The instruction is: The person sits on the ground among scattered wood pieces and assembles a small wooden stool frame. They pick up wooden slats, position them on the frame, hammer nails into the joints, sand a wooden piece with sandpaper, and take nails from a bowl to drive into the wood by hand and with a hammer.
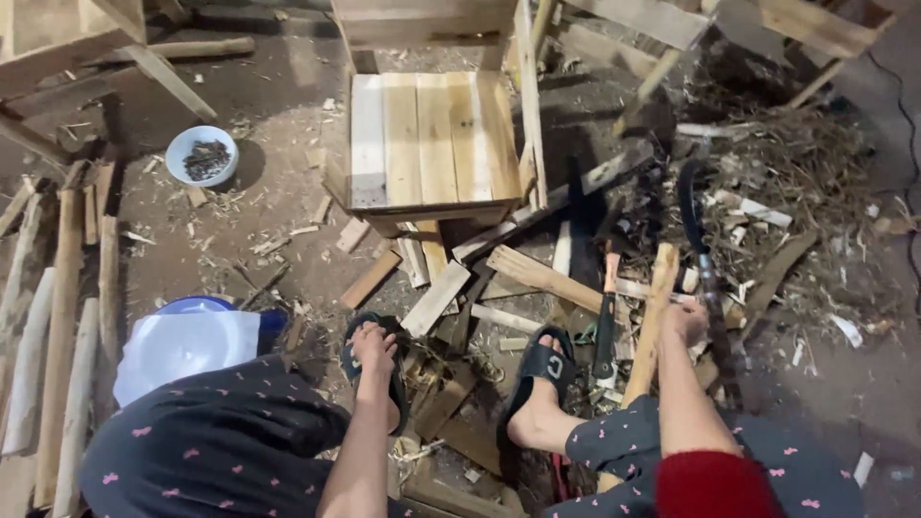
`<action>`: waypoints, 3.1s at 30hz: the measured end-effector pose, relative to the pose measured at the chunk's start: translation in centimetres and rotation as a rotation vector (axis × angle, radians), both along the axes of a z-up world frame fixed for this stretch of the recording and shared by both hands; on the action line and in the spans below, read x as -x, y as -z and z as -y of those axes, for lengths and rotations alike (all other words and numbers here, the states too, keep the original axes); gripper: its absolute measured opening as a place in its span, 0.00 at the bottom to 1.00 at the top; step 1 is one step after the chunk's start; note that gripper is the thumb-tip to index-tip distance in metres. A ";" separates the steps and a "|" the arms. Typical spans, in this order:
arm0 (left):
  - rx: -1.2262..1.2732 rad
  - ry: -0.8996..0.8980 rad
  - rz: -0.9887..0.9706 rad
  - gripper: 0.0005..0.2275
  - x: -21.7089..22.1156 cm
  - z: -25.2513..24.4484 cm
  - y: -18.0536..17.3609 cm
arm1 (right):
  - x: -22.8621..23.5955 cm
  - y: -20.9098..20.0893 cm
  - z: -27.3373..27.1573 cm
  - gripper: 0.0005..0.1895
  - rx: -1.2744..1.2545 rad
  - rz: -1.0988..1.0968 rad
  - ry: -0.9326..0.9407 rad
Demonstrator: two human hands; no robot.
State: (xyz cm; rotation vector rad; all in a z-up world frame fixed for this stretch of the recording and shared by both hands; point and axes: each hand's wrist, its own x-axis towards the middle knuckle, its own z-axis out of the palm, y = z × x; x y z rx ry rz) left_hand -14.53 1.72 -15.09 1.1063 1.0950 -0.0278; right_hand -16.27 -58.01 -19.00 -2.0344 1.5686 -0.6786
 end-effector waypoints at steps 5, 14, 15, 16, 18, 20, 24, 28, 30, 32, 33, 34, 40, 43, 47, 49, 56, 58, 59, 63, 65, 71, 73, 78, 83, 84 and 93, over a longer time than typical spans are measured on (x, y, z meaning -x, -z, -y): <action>-0.053 0.030 -0.012 0.17 0.5 0.8 0.4 | 2.4 -2.6 -5.9 0.12 -0.131 -0.266 -0.175; -0.112 0.148 -0.004 0.17 1.6 1.1 1.8 | 3.4 -0.9 -13.0 0.35 -0.581 -0.497 -0.450; -0.116 0.164 0.006 0.17 1.7 1.2 1.7 | 3.1 -1.5 -13.3 0.34 -0.616 -0.398 -0.371; -0.116 0.163 -0.002 0.17 1.9 1.4 1.5 | 3.9 -6.0 -14.5 0.34 -0.618 -0.405 -0.370; -0.141 0.191 0.023 0.16 2.2 1.5 1.0 | 5.2 -15.1 -17.2 0.32 -0.309 -0.015 -0.390; -0.173 0.215 0.016 0.17 2.1 1.7 1.0 | 3.9 -14.7 -15.1 0.31 -0.327 -0.149 -0.365; -0.390 0.366 -0.078 0.15 1.9 1.5 2.5 | 1.2 -13.7 -13.8 0.31 -0.072 -0.272 -0.613; -0.723 0.741 -0.057 0.19 1.8 3.8 0.4 | 1.7 -6.4 -16.7 0.22 0.457 -0.138 -0.837; -0.893 0.962 0.200 0.24 1.6 5.3 -1.5 | 2.3 -7.9 -19.8 0.16 -0.020 -0.317 -1.002; -0.918 1.077 0.047 0.28 0.2 5.4 0.9 | 2.6 -5.0 -20.3 0.16 -0.037 -0.350 -1.037; -0.932 1.197 -0.116 0.32 -0.4 5.5 2.2 | 2.8 -3.5 -20.5 0.16 -0.059 -0.391 -1.066; -0.933 1.189 -0.108 0.32 -0.5 6.0 1.4 | 2.9 -4.5 -20.9 0.16 -0.050 -0.385 -1.069; -1.021 1.230 -0.366 0.30 0.4 7.7 2.6 | 2.1 -6.2 -21.9 0.13 -0.244 -0.490 -1.020; -1.043 1.223 -0.285 0.22 0.5 6.8 2.9 | 0.4 -6.1 -22.1 0.12 -0.341 -0.403 -0.945; -0.779 1.071 -0.189 0.15 1.1 4.9 4.8 | -1.7 -6.3 -20.9 0.16 -0.439 -0.187 -0.835; -0.663 0.878 -0.113 0.14 1.0 3.8 4.4 | -2.9 -7.7 -20.7 0.18 -0.449 -0.162 -0.838; -0.592 0.697 -0.108 0.12 3.8 3.0 3.3 | -5.4 -3.4 -18.7 0.34 -0.057 -0.411 -1.172; -0.544 0.695 -0.124 0.13 4.3 2.9 2.8 | -6.1 -0.2 -17.7 0.40 0.120 -0.564 -1.221; -0.551 0.704 -0.113 0.11 4.3 2.9 2.8 | -6.0 -1.2 -18.1 0.39 0.214 -0.614 -1.167; -0.611 0.766 -0.055 0.11 5.0 3.5 3.0 | -5.4 -2.7 -18.5 0.37 0.233 -0.734 -1.108; -0.743 0.736 -0.007 0.10 5.0 3.8 5.4 | -4.8 -3.5 -18.8 0.25 0.243 -0.704 -1.170; -0.884 0.601 0.108 0.13 2.4 7.4 -0.2 | -5.8 -11.2 -24.9 0.20 -0.438 -0.449 -1.437; -0.799 0.567 0.203 0.11 2.4 9.6 -4.6 | -4.9 -16.7 -28.9 0.32 -0.587 -0.411 -1.490; -0.298 0.499 0.467 0.27 4.3 15.7 -19.6 | -4.7 -30.2 -38.2 0.20 -1.284 0.413 -0.955; -0.326 0.562 0.657 0.35 3.4 14.9 -25.3 | -5.6 -31.2 -38.9 0.21 -1.275 0.500 -1.003; -0.343 0.584 0.615 0.40 2.8 14.4 -25.0 | -6.1 -30.8 -38.7 0.18 -1.297 0.515 -1.031; -0.621 0.416 0.756 0.30 -9.8 1.7 -30.4 | -6.2 -30.7 -36.1 0.18 -0.980 0.484 -1.147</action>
